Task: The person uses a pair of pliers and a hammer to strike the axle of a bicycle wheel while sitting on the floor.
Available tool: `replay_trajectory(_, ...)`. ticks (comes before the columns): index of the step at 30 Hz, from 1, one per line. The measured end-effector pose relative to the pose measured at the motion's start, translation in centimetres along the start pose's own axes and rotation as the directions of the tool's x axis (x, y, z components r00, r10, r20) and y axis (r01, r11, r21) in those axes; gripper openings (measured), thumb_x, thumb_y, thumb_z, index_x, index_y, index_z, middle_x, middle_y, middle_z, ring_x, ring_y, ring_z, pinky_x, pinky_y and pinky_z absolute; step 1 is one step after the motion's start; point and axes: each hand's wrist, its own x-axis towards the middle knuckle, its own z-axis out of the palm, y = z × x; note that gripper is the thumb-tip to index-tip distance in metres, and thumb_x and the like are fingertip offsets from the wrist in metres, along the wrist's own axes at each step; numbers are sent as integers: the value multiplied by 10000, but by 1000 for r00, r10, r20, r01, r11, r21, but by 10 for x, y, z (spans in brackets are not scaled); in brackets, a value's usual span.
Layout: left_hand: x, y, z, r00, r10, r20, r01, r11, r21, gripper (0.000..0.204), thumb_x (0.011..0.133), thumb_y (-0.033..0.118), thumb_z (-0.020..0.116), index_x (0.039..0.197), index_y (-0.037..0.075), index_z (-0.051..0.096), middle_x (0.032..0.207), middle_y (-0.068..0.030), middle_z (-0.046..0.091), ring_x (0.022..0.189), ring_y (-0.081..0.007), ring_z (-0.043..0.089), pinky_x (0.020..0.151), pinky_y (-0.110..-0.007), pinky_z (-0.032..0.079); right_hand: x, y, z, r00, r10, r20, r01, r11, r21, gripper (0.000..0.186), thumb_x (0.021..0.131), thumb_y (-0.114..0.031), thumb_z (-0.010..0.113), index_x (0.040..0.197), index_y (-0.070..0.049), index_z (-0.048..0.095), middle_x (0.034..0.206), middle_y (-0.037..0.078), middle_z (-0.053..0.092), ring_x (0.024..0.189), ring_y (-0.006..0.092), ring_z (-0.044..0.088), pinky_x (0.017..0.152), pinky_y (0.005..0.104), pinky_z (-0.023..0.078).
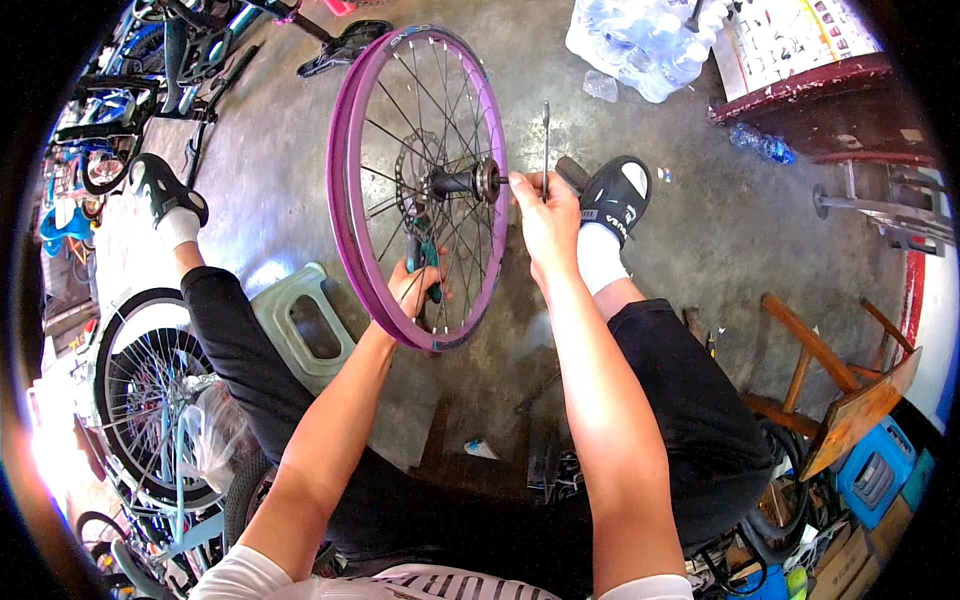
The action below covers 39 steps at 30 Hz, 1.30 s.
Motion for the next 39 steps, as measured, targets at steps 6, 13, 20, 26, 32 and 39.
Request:
replay_trajectory(6,-1,2,-15,998,-56,-24,56,998,-4,379,892,62,651,1256,-6,566,862,-73,592,741,-192,594,688,-371,535,-4,6,-2,998,-67,19,69,992,-107,370,1026,-422,679,925,-66,666,769,-49,538,626,46,410,530,254,281)
replay_trajectory(13,-9,19,-38,985,-132,112,154,963,-223,379,894,43,590,1262,-16,518,884,-77,550,786,-209,580,726,-393,524,-28,35,-25,999,37,-10,-38,923,-382,754,1066,-674,390,777,-38,675,635,29,554,632,159,537,612,340,413)
replay_trajectory(20,0,0,-64,968,-155,198,215,919,-330,395,894,70,597,1277,12,520,918,-106,556,803,-227,573,770,-432,504,-15,40,-18,978,-13,209,157,705,-691,670,1054,-635,423,820,-77,712,747,186,699,795,445,689,700,539,512)
replay_trajectory(26,0,4,-62,967,-168,189,224,917,-330,389,908,85,607,1277,7,516,894,-92,546,785,-231,566,756,-433,497,20,33,-3,927,-139,349,359,600,-715,619,1044,-613,465,824,-91,712,773,183,697,798,445,680,714,538,510)
replay_trajectory(32,2,7,-66,971,-156,179,205,933,-296,413,870,83,625,1266,17,527,882,-86,545,776,-220,557,747,-426,489,63,32,10,843,-210,495,506,622,-598,593,1034,-556,516,790,-29,635,789,188,650,852,438,632,746,526,473)
replay_trajectory(39,4,4,-74,954,-209,214,270,909,-316,404,882,79,620,1277,34,547,898,-82,558,790,-211,561,768,-435,500,78,35,24,782,-209,587,576,602,-553,561,1045,-513,513,802,-15,602,789,212,615,851,443,609,745,516,452)
